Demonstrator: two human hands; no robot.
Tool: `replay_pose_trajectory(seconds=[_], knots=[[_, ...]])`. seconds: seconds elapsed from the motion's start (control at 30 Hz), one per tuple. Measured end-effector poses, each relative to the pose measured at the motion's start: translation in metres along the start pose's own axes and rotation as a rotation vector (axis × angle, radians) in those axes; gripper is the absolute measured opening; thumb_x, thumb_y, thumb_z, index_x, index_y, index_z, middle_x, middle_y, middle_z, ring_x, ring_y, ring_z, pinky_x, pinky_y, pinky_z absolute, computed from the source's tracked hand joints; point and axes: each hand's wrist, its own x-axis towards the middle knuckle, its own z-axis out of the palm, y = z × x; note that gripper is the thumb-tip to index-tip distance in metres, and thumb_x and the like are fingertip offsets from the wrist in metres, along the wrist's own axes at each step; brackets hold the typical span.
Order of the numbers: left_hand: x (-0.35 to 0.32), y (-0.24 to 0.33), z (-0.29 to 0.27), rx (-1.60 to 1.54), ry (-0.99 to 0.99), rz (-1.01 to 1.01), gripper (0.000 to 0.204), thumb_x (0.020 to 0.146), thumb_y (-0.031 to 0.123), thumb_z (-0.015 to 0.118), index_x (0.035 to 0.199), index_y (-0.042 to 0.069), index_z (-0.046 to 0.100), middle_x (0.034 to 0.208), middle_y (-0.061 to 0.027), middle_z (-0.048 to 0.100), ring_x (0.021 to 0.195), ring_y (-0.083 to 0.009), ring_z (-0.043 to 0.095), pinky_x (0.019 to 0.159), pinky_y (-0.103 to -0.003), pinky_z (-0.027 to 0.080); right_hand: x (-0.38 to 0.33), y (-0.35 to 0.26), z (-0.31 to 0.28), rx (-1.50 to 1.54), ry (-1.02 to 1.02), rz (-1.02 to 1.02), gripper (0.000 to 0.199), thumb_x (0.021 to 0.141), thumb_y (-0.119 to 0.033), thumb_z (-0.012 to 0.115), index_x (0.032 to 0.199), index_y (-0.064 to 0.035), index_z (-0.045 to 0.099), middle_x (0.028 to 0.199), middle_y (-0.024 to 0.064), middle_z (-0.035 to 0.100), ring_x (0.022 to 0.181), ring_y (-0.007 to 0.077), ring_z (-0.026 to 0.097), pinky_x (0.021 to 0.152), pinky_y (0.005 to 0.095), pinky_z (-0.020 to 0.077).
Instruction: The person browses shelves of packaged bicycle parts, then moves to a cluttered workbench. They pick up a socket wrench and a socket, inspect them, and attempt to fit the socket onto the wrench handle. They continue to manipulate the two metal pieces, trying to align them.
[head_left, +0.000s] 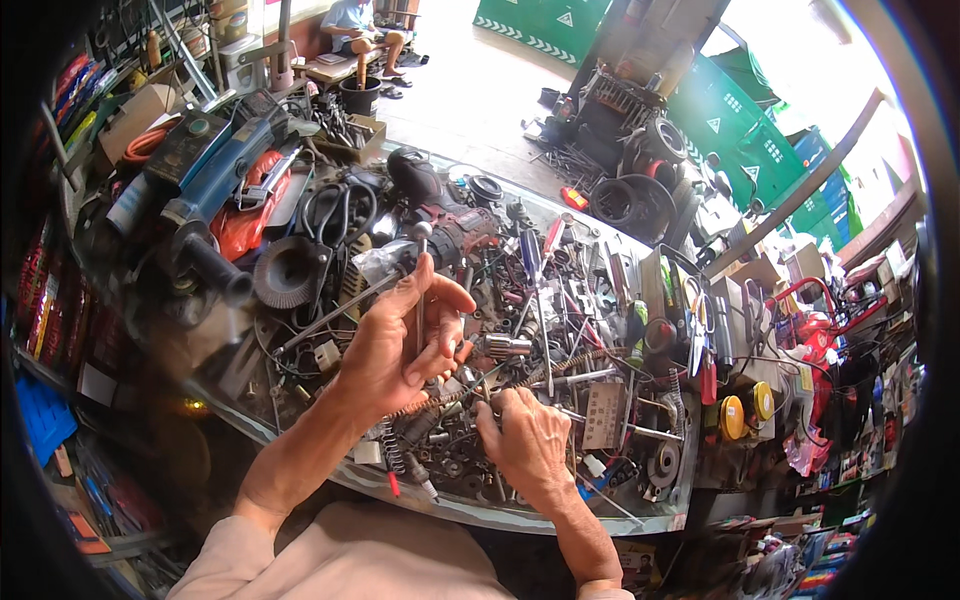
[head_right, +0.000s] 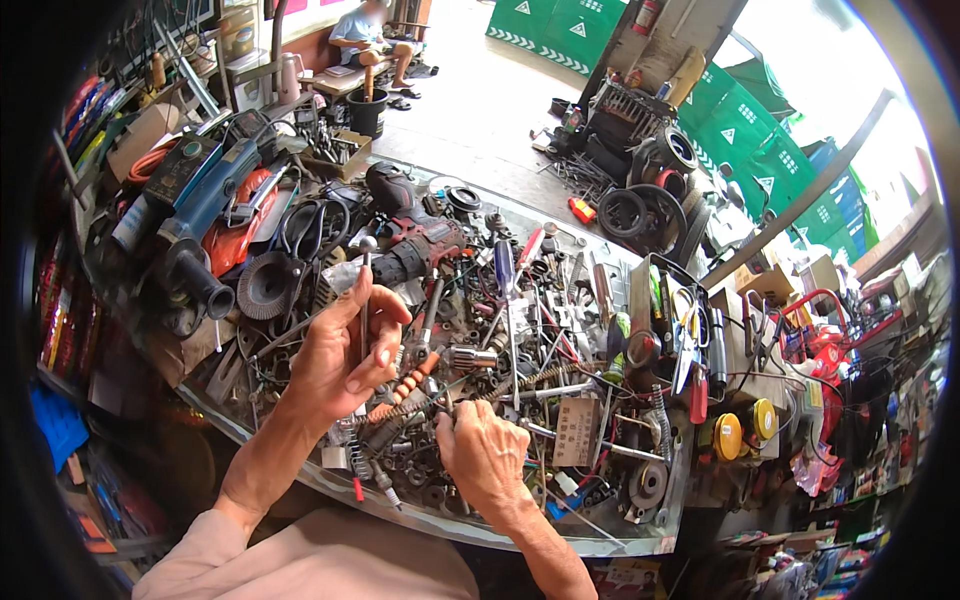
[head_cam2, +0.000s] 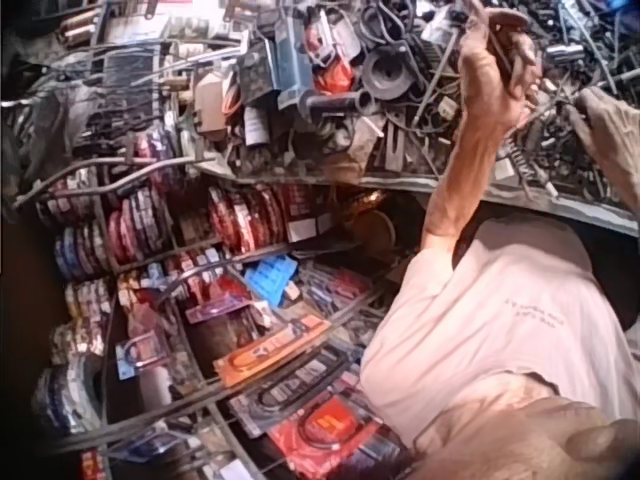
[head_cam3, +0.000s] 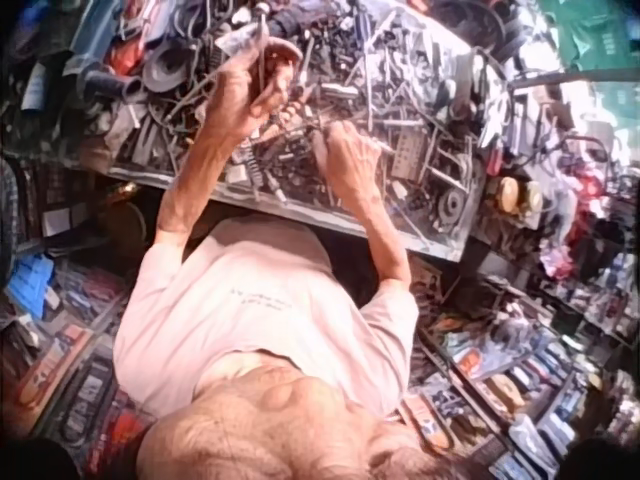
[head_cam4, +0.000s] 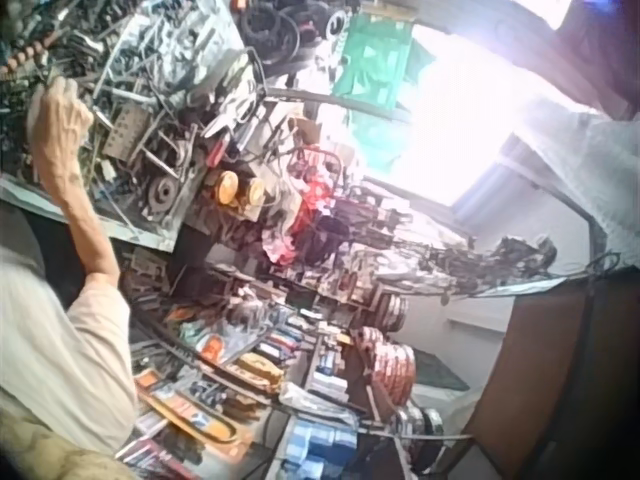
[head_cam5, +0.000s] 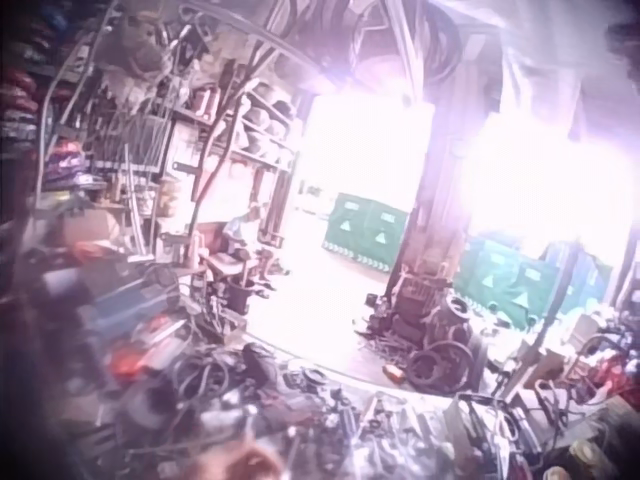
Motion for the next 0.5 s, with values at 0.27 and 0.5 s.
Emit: replay_pose_trajectory(seconds=[0.27, 0.5], knots=[[-0.004, 0.005, -0.024, -0.298, 0.007, -0.032, 0.054, 0.102, 0.043, 0.033, 0.096, -0.002, 0.062, 0.057, -0.0030, 0.053, 0.031, -0.0063, 0.027, 0.033, -0.022, 0.017, -0.009, 0.042, -0.028, 0.902, 0.278, 0.395, 0.011, 0.083, -0.008, 0.065, 0.078, 0.0005, 0.064, 0.070, 0.0085, 0.069, 0.049, 0.0076, 0.058, 0.042, 0.0196, 0.0428], [-0.013, 0.005, -0.015, -0.374, -0.115, -0.023, 0.055, 0.103, 0.043, 0.031, 0.097, -0.002, 0.061, 0.055, -0.0028, 0.050, 0.030, -0.0066, 0.027, 0.032, -0.023, 0.018, -0.033, 0.063, -0.033, 1.946, 0.191, 0.326, 0.011, 0.085, -0.005, 0.056, 0.094, 0.0009, 0.056, 0.085, 0.0181, 0.064, 0.059, 0.0162, 0.063, 0.041, 0.0234, 0.0485]])
